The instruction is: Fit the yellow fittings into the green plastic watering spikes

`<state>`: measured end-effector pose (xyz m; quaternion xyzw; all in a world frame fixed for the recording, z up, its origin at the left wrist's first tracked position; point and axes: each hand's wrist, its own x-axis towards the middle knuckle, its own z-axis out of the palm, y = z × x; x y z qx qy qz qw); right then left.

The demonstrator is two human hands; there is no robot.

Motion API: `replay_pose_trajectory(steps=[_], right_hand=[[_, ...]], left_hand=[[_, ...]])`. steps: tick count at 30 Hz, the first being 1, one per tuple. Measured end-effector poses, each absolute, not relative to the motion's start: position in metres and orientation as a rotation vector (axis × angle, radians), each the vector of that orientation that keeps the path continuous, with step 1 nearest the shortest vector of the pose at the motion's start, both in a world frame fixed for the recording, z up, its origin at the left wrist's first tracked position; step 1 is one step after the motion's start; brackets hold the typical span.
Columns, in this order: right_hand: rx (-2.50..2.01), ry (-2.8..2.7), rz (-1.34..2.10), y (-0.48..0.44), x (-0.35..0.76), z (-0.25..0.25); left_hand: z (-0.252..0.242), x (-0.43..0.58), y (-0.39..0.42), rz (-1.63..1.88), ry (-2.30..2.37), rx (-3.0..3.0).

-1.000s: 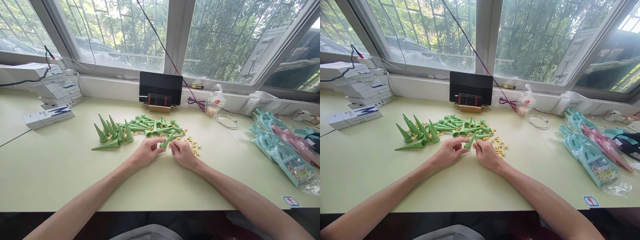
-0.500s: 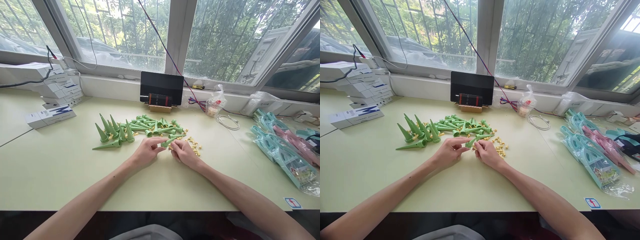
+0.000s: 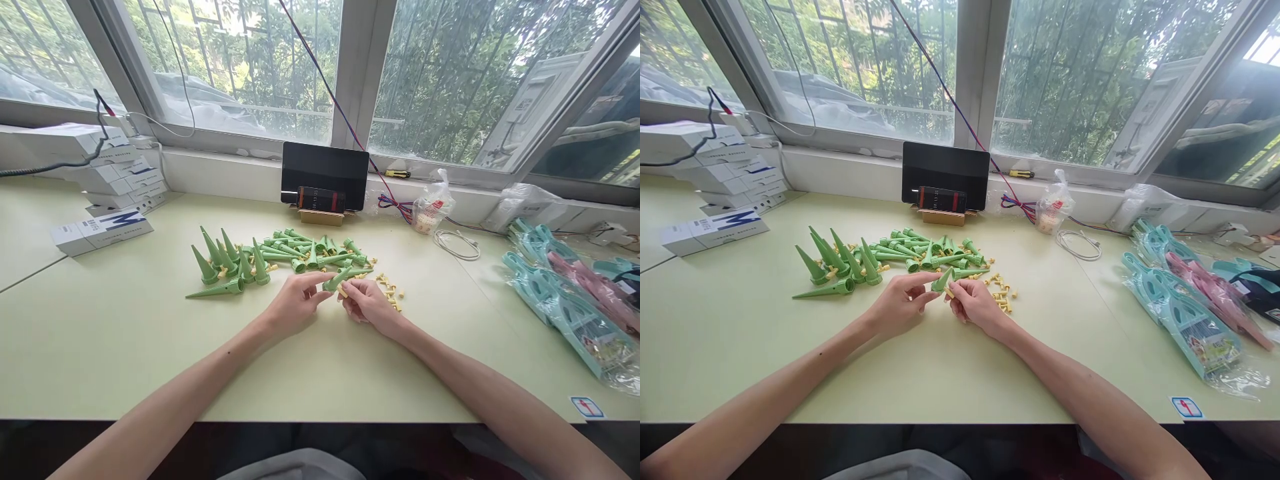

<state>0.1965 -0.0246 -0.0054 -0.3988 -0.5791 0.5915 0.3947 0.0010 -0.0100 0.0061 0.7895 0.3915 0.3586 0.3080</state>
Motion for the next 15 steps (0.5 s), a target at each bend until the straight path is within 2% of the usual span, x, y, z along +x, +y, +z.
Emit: replay_pose_trajectory(steps=[15], right_hand=[[-0.959,-1.582,1.517,-0.0198,0.1997,-0.0107]], left_hand=[[0.0040,0.0014,-0.0091,0.941,1.087,2.064]])
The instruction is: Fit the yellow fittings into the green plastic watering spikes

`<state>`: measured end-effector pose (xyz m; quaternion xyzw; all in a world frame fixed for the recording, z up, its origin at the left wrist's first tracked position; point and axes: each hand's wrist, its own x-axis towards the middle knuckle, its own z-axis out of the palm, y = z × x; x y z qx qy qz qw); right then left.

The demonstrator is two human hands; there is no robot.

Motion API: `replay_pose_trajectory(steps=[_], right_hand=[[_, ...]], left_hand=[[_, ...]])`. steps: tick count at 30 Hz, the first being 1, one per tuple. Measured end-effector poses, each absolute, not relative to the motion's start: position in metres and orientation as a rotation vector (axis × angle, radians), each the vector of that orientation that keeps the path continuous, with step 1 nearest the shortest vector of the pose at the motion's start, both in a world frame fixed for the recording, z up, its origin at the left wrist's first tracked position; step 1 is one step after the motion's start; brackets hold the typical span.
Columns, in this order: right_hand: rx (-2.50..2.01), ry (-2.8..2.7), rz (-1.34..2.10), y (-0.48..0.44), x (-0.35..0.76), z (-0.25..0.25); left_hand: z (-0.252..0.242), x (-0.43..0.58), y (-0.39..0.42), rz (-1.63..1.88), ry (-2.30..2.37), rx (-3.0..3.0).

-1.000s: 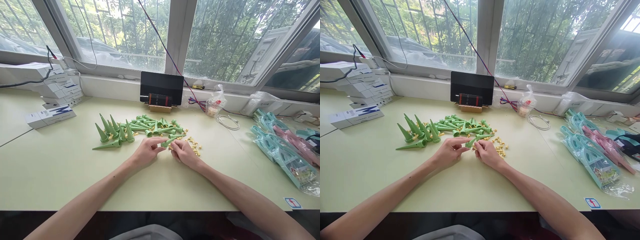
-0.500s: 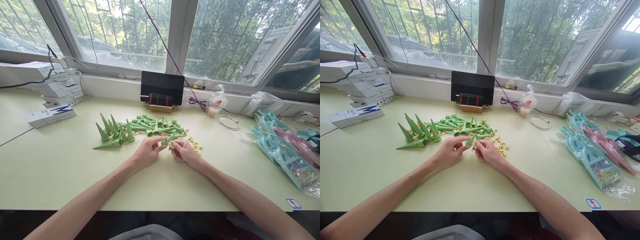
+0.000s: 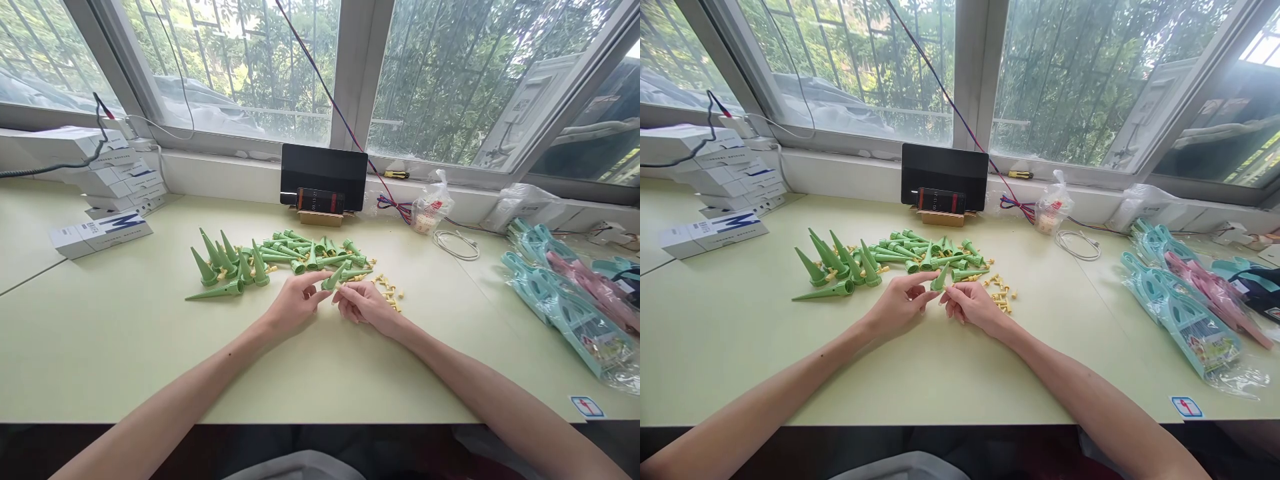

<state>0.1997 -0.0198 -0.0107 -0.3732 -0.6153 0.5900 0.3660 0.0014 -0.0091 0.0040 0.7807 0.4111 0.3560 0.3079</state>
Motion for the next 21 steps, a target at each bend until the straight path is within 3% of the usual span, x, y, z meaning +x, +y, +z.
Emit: replay_pose_trajectory(steps=[21], right_hand=[[-0.996,-1.682,1.364,-0.0249,0.1997,-0.0078]], left_hand=[[0.0055,0.0006,-0.0107,0.896,1.020,2.209]])
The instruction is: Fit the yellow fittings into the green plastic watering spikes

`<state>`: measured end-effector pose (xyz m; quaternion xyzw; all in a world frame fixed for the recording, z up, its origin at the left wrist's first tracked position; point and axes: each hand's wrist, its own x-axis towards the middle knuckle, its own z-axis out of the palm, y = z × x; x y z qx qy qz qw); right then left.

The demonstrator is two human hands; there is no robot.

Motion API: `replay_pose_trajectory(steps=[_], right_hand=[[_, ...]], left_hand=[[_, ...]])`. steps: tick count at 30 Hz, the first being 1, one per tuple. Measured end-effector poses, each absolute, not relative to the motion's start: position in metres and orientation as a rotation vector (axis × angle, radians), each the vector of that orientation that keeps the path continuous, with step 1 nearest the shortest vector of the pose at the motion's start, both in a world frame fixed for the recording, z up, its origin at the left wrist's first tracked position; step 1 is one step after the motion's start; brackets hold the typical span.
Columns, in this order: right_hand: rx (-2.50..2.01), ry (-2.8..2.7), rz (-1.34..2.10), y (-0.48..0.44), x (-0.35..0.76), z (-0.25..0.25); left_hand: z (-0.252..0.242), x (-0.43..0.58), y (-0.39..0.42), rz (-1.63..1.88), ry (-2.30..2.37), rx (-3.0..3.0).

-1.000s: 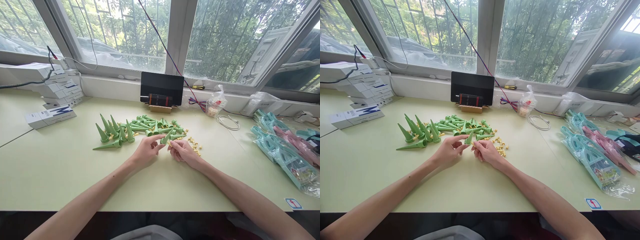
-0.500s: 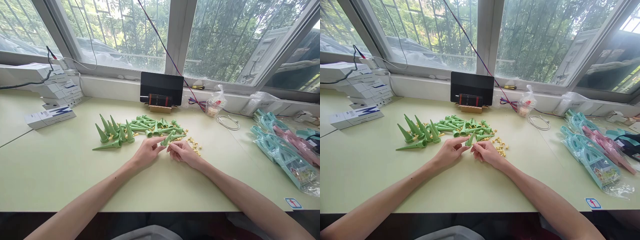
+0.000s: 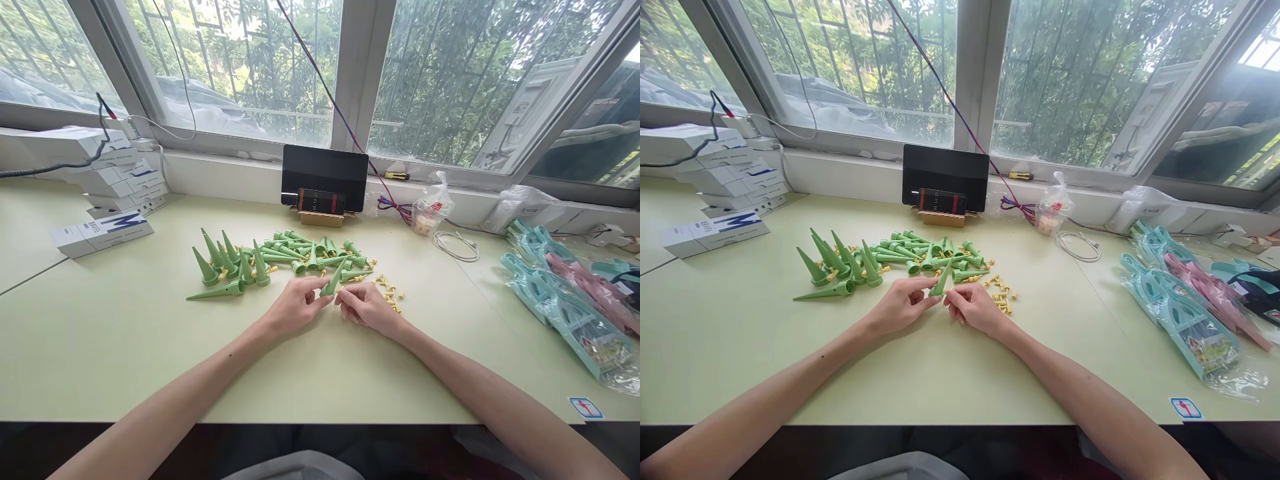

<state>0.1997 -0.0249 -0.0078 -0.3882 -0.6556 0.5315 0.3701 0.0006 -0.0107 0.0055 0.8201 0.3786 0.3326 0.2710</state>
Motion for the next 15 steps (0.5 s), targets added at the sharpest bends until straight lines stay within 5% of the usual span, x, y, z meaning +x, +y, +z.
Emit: replay_pose_trajectory(steps=[15], right_hand=[[-1.058,-1.934,0.899,-0.0276,0.1986,-0.0127]], left_hand=[[0.0092,-0.0005,-0.0123,0.861,0.947,2.167]])
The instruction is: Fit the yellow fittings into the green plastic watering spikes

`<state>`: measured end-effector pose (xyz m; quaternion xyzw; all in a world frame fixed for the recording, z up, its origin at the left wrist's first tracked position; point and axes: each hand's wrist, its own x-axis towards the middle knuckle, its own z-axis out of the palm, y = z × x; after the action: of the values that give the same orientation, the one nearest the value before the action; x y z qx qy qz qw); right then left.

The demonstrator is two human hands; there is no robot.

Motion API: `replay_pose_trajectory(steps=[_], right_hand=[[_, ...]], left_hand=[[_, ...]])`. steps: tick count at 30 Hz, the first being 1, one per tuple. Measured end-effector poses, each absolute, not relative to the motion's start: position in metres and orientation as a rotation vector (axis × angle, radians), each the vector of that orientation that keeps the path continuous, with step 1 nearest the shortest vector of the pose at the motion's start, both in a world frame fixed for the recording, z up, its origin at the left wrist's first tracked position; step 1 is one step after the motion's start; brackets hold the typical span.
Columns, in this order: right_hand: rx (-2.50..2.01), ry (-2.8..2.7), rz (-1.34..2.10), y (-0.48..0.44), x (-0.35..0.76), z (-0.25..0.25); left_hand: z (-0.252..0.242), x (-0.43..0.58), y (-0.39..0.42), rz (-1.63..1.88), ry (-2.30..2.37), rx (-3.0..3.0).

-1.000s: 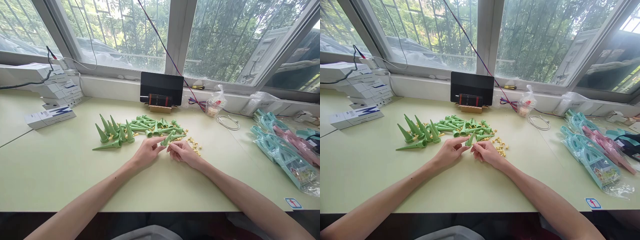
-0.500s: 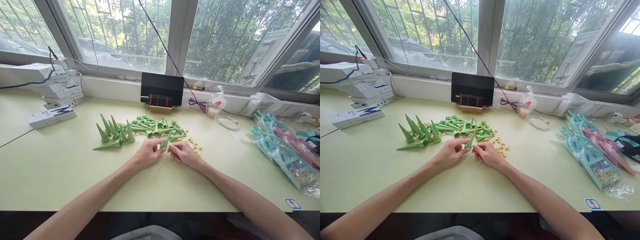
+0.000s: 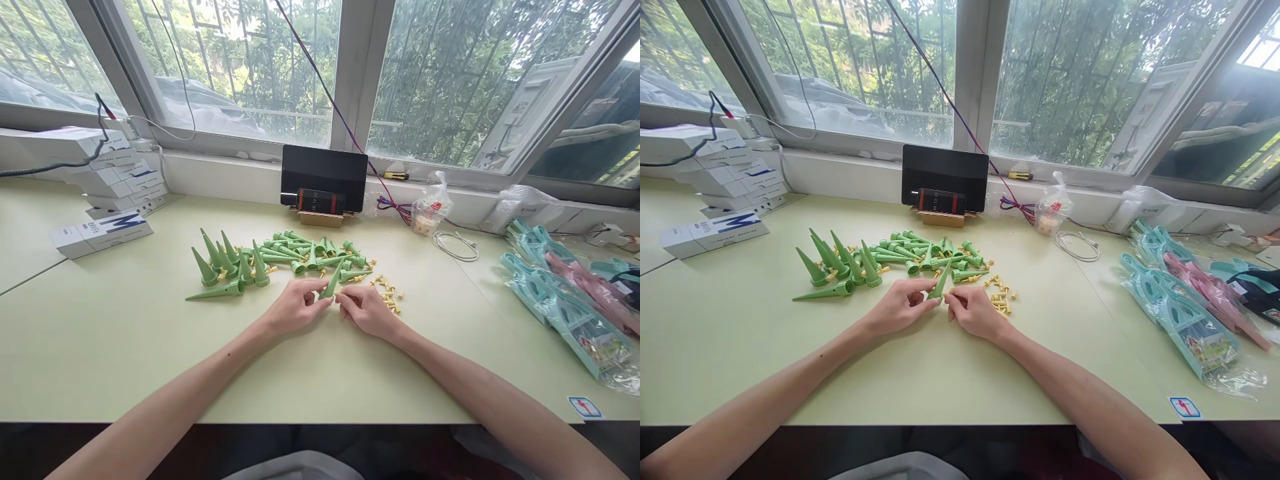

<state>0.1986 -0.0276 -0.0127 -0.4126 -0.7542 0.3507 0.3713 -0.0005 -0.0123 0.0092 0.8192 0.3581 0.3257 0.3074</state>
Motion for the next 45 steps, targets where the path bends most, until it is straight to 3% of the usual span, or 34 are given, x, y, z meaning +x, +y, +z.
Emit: replay_pose_trajectory(steps=[34,45], right_hand=[[-0.991,-2.381,0.075,-0.0260,0.2040,-0.0162],[-1.099,-2.307,0.098,-0.0266,0.2008,-0.0133]], left_hand=[[0.0151,-0.0025,-0.0101,0.740,0.866,1.948],[0.0143,0.0016,-0.0131,0.783,0.984,1.988]])
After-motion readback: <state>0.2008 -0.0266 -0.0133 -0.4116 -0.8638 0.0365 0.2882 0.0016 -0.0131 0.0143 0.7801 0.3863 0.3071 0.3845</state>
